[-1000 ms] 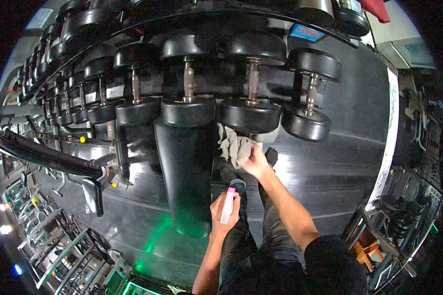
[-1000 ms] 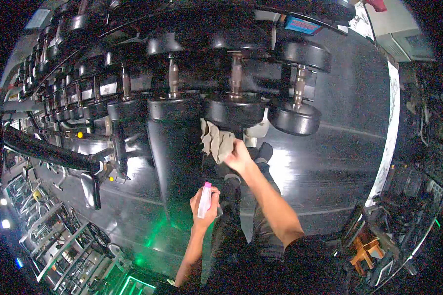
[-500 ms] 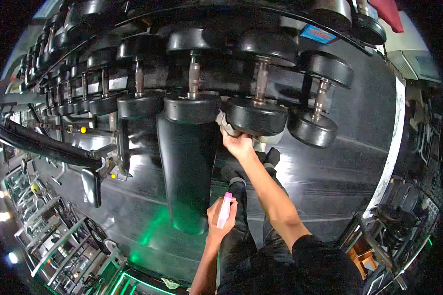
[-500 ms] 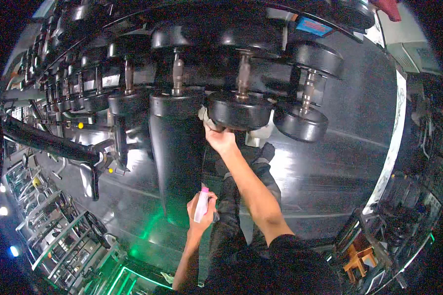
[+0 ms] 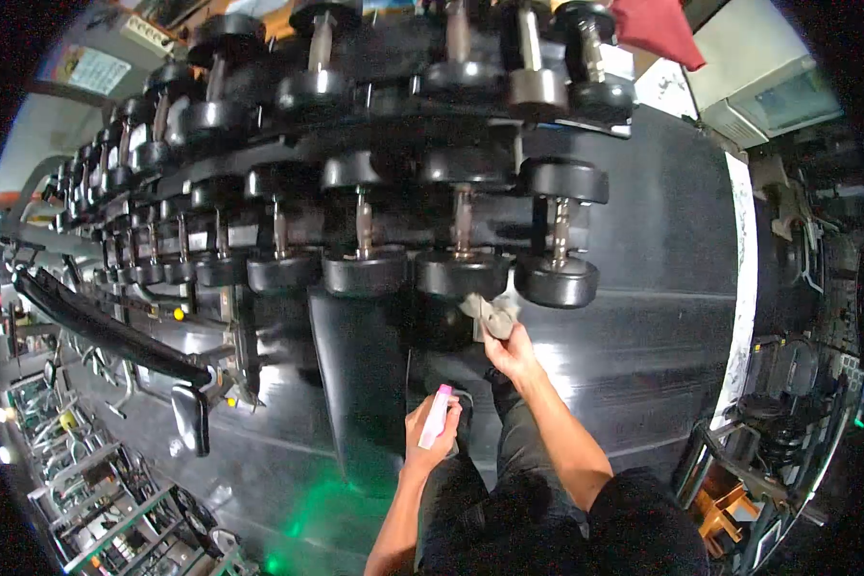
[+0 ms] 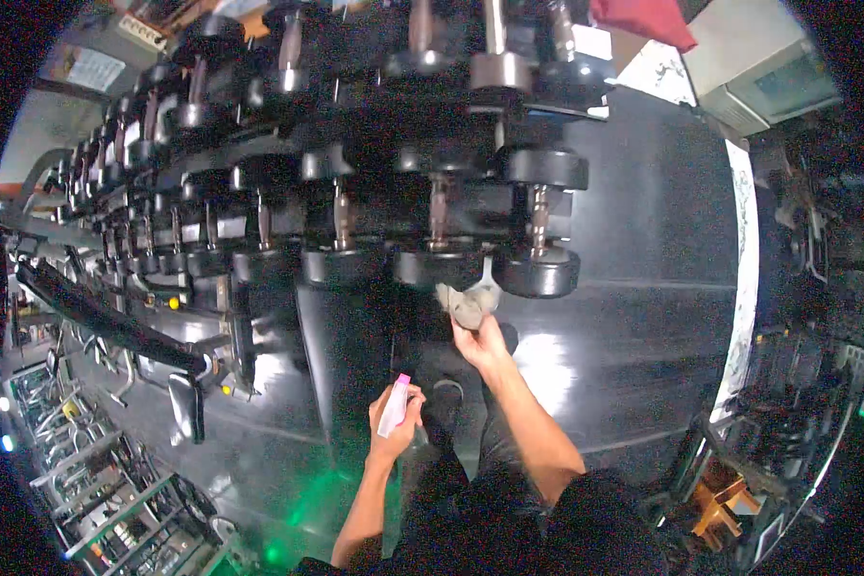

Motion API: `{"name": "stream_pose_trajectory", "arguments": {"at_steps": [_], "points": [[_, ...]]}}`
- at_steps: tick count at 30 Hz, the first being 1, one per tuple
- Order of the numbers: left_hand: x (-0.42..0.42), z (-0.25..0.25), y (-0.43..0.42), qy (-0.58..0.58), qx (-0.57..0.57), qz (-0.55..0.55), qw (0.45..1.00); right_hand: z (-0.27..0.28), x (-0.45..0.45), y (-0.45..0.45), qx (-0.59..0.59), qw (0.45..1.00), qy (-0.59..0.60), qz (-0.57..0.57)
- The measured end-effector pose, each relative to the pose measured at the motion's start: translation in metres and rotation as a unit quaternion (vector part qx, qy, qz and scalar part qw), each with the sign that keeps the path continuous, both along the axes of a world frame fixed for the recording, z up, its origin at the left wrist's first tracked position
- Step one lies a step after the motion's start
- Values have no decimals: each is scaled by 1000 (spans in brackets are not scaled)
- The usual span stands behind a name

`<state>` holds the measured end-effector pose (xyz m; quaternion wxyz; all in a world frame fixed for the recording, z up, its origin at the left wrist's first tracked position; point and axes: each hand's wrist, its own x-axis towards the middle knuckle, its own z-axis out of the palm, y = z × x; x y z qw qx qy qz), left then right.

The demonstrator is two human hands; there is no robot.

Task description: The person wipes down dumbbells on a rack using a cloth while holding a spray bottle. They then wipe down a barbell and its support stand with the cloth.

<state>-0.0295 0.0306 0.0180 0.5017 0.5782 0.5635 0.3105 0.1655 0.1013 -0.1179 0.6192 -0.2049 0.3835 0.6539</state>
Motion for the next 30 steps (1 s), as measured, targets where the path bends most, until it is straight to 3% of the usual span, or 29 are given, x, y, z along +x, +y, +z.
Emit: {"name": "stream_pose_trajectory", "arguments": {"at_steps": [2,4,7,9,12,14,18,24,30], "points": [[1,16,0,-43,-86,6,995,4,28,-20,102,988,-93,69],[2,23,-4,-48,-37,-18,998,64,50,-14,84,971,-174,144],[12,47,-5,-68,-44,-25,996,107,86,-28,156,959,-185,149],[22,65,-7,-78,-26,-14,997,125,111,-39,98,947,-224,207],[41,93,-13,-132,-26,22,991,163,143,-65,127,909,-299,259],[55,104,-23,-139,-16,25,990,176,161,-81,145,926,-242,250],[77,127,-20,-137,13,11,990,224,171,-109,134,840,-461,255],[92,156,-25,-172,20,23,985,216,187,-140,169,896,-370,180],[97,193,-19,-173,41,24,984,260,196,-143,163,909,-343,172]]}}
